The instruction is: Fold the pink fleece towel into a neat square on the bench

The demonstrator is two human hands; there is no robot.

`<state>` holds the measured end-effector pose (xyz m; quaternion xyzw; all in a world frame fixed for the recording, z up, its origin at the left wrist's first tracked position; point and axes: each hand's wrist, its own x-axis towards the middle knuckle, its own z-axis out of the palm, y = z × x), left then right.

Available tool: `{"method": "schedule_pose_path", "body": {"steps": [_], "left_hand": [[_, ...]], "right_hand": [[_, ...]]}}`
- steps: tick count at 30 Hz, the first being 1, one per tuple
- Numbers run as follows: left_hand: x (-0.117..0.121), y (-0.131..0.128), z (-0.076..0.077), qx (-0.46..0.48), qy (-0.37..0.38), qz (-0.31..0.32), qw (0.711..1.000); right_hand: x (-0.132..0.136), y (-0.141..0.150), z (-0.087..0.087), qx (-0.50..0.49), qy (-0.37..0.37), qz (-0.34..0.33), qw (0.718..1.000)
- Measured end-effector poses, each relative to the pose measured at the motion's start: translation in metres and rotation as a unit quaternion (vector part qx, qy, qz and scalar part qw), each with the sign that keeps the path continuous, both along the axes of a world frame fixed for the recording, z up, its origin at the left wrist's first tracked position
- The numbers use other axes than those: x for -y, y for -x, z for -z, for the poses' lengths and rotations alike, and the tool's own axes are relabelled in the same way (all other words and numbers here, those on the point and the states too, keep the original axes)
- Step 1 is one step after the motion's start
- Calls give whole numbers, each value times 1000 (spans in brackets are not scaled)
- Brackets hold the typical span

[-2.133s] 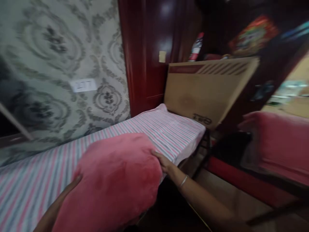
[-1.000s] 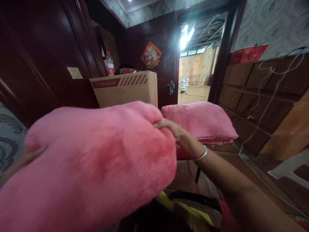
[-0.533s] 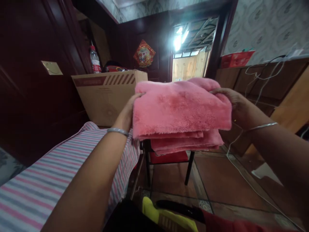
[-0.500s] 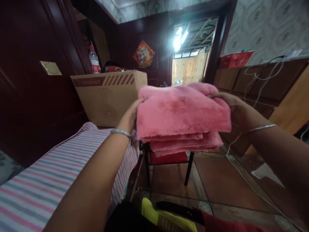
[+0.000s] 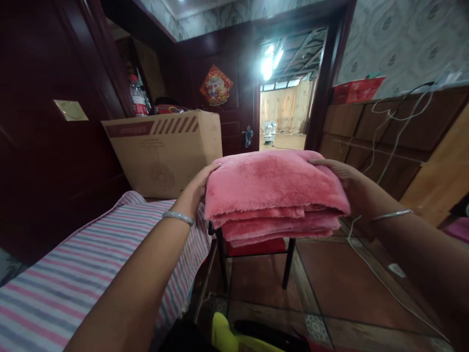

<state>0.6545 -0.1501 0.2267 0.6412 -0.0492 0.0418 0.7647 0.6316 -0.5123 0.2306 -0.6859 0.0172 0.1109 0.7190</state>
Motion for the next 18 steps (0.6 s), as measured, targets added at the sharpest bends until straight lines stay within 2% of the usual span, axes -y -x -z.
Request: {"method": "schedule_pose_path", "body": {"steps": [2,4,7,12,14,18], "left_hand": [[-2,0,-4,-37,-22,-10,999],[-3,1,-8,-58,-26,-13,998],[2,4,-10,-35,-31,-26,999],[17,16,-5,94,-34,-21,995],[21,20,0,117,-33,-21,992],[19,22,6,34,-16,-15,999]], "right_hand": [[0,2,-2,21,-36,-19,999],[-1,4,-3,88,-58,-49,993],[-3,-2,-2,178,-64,-57,980],[0,-23,5,247,-47,89,964],[2,-27,7,253,-48,118,959],[2,-23,7,218,-27,41,975]]}}
